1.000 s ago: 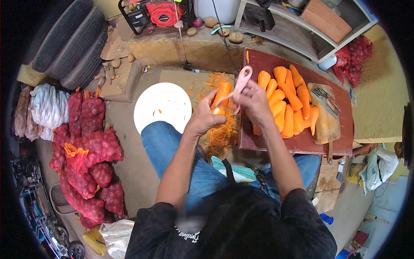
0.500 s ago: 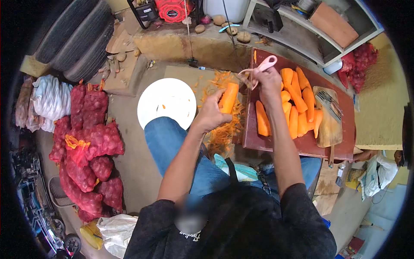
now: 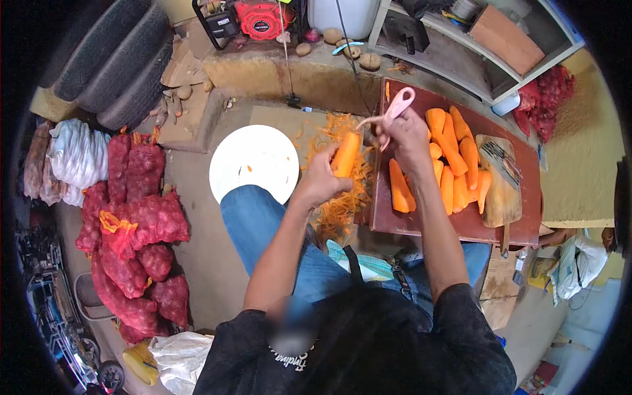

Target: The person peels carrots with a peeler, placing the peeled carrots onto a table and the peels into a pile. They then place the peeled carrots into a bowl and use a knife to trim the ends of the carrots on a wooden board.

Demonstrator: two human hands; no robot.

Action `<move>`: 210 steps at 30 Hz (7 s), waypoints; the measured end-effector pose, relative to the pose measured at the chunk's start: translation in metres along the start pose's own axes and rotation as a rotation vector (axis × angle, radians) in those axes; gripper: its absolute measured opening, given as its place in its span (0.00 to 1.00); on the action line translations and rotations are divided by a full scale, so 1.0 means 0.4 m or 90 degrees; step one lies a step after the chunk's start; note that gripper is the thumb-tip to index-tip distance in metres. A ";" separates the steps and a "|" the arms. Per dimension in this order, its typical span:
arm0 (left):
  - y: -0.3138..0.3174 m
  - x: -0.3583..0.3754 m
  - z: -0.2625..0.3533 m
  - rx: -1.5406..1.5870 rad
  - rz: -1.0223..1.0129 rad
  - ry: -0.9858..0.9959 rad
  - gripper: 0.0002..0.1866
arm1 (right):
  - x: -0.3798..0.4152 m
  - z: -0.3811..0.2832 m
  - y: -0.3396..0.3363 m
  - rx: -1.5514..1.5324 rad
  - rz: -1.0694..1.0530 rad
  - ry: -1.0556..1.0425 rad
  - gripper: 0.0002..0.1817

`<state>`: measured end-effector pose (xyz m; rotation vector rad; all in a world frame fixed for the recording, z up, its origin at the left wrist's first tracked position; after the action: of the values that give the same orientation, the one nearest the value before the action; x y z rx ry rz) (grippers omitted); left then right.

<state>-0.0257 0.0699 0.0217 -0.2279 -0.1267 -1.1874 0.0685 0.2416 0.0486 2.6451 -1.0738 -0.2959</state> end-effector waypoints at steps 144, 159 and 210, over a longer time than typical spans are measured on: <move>-0.040 -0.030 -0.096 0.629 -0.017 -0.022 0.19 | -0.090 0.119 0.023 -0.165 0.093 0.045 0.06; -0.067 -0.056 -0.120 0.549 0.086 0.011 0.19 | 0.094 0.093 0.164 -0.073 -0.034 0.081 0.12; -0.065 -0.038 -0.123 0.538 0.125 -0.071 0.19 | -0.099 0.142 0.054 -0.156 0.056 0.031 0.07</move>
<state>-0.0566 0.0624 -0.0266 0.4291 -0.6695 -0.8400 0.0101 0.2451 0.0054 2.3709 -1.0617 -0.3213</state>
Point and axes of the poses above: each hand's wrist, its own x-axis away from the middle knuckle, its own y-axis out of the palm, z = x × y, the point moved 9 cm from there along -x, towards the middle knuckle, and after that the axes turned 7 degrees about -x, right-handed, at the moved point
